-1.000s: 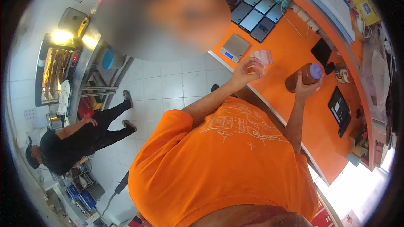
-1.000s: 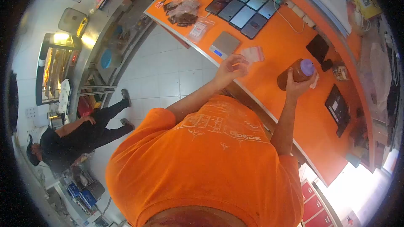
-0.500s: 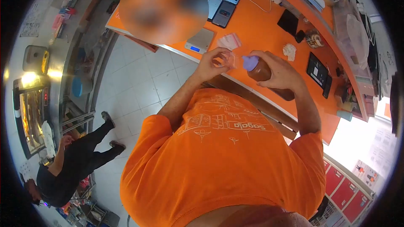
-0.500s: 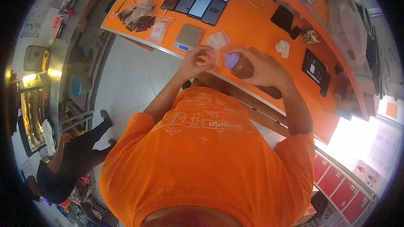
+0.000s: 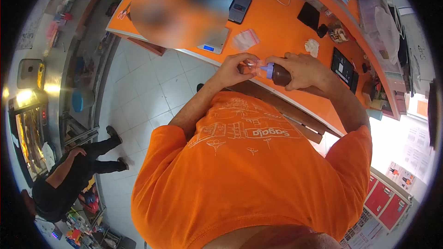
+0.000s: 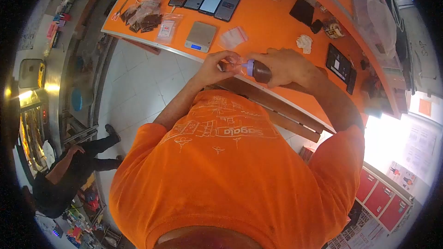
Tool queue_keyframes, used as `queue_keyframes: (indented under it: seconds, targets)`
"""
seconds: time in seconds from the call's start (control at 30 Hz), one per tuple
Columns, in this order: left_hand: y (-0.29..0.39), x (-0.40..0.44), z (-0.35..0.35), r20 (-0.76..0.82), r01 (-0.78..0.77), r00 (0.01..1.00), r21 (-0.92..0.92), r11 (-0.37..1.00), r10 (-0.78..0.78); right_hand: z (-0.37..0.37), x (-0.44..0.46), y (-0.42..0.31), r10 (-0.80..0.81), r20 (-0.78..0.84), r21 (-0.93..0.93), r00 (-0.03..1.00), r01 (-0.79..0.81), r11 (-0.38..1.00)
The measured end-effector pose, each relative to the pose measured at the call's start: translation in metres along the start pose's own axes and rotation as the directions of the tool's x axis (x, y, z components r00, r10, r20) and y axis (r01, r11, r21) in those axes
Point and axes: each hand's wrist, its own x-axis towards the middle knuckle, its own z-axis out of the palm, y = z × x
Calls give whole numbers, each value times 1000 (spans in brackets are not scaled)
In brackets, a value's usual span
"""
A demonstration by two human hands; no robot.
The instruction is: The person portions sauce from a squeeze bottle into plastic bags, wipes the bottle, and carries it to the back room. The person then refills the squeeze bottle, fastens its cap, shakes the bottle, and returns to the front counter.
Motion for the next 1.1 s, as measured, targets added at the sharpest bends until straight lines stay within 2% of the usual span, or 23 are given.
queue_keyframes:
  seconds: [0.13,0.37,0.47,0.63,0.67,0.73,0.83,0.9,1.03,1.1]
  targets:
    - [6,1,-2,6,14,1000,-5,1000,-14,5,4,6,-29,-25,-59,999,27,998]
    - [8,4,-6,12,56,998,-60,997,-55,1,1,2,-34,-59,-38,998,32,999]
    - [4,5,-8,28,30,999,-25,999,-29,-1,0,1,-33,-72,1,997,34,999]
    - [6,6,-9,19,75,997,-142,987,-73,-2,-3,5,-32,-62,93,998,38,995]
    - [6,6,-10,24,92,996,-151,984,-90,1,-3,7,-57,-112,151,992,74,986]
    - [2,6,-11,15,94,995,-329,940,-94,14,2,17,-99,-215,256,971,154,954]
    - [1,8,-13,-58,48,994,-482,875,-87,37,18,28,-202,-424,360,883,369,857]
    - [-2,9,-16,-128,25,986,-504,863,-103,63,38,37,-152,-576,406,803,443,799]
    - [-38,15,-30,-293,41,940,-406,913,-173,113,77,56,81,-813,414,577,473,778]
    - [-61,20,-44,-380,52,911,-285,957,-162,127,89,65,214,-831,482,513,473,737]
